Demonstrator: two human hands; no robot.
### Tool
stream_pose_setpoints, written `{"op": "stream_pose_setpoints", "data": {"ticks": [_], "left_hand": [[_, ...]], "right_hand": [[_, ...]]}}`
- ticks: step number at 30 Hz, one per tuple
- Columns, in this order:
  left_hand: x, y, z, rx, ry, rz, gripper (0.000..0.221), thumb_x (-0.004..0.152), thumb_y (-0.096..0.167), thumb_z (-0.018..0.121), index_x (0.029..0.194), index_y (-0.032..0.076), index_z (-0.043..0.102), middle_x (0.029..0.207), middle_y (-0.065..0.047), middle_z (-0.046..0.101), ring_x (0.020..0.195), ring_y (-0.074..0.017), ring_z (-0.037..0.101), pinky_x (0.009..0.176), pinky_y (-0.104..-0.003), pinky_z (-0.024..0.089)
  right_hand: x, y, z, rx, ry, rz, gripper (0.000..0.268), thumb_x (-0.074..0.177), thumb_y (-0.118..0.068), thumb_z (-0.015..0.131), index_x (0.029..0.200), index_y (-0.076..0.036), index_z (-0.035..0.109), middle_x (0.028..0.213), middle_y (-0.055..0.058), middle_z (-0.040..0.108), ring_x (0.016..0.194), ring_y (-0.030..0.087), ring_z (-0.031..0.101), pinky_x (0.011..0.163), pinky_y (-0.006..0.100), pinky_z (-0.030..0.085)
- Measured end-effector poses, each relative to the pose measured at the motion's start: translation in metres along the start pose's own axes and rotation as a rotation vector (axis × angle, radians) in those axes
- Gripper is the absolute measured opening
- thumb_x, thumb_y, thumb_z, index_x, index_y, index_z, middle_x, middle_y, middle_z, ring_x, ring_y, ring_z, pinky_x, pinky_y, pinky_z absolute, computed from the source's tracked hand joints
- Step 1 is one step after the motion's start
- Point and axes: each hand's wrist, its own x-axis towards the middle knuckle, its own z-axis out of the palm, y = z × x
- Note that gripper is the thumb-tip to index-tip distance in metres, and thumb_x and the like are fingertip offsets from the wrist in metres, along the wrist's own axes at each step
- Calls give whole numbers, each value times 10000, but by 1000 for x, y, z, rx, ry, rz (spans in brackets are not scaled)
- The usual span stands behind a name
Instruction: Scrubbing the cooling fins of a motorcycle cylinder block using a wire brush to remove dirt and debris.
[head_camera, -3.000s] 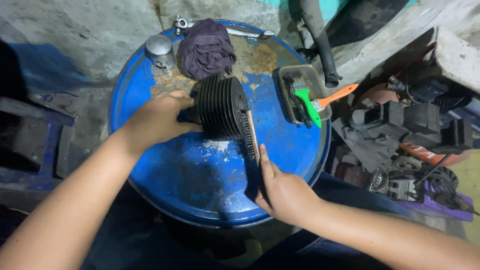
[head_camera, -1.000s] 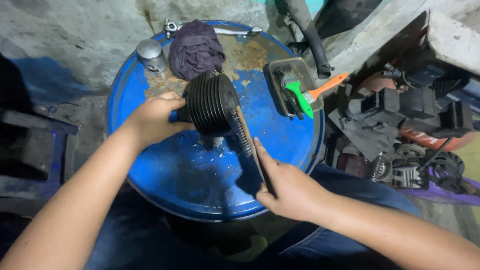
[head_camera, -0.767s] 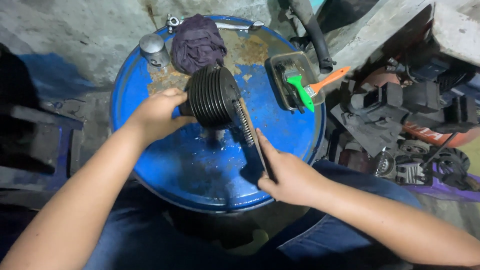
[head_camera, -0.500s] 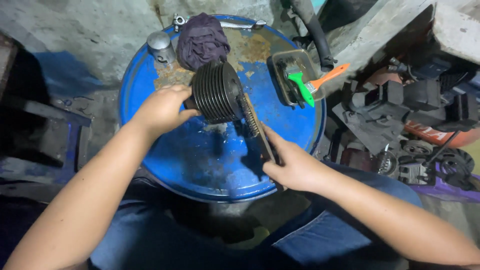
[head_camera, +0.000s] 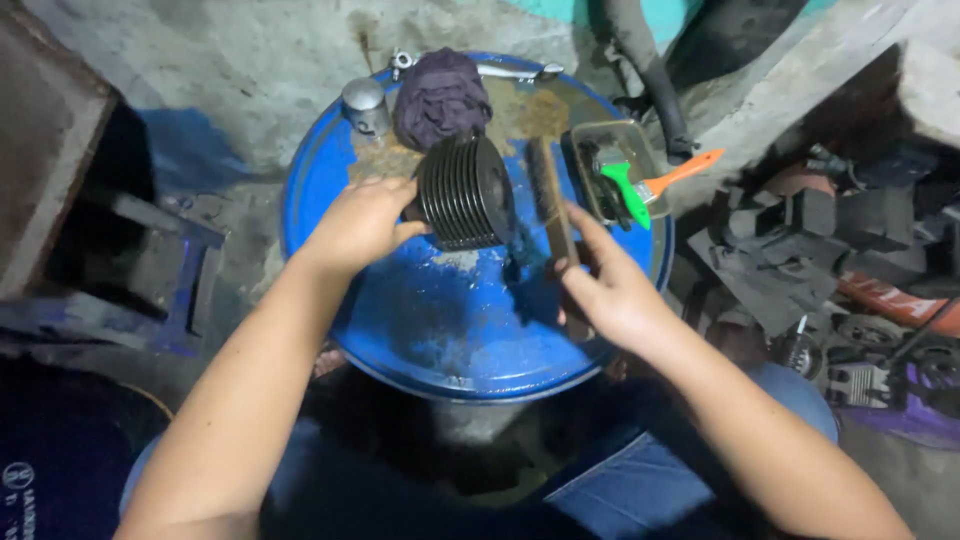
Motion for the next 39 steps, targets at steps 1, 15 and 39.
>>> {"op": "stream_pose_setpoints", "data": {"ticks": [1,15,39], "left_hand": [[-3,4,-2,5,0,0,713,1137,480,828,1693,44,733,1629,-183,799,1493,-452,742,1237,-646,576],[-1,-8,40,0,103,-71,903,781,490,1052,1573,199,729,1614,-9,746,1603,-296,625,1295,-552,531],[23,19,-12,-129,153,147,857,704,367,1110,1445,47,823,1405,-168,879,1434,-412,799,1458,-561,453]], "right_hand": [[6,7,-1,3,0,-4,812,1147,-72,566,1915,-25,306,1203,370,800,659,385,874,503,452,740],[40,32,-7,94,105,30,832,1100,-76,696,1892,-105,442,1159,306,864,671,389,906,428,436,743],[32,31,-46,88,289,-42,915,1111,-2,688,1942,-157,335,1206,292,803,726,369,886,508,421,766]]}}
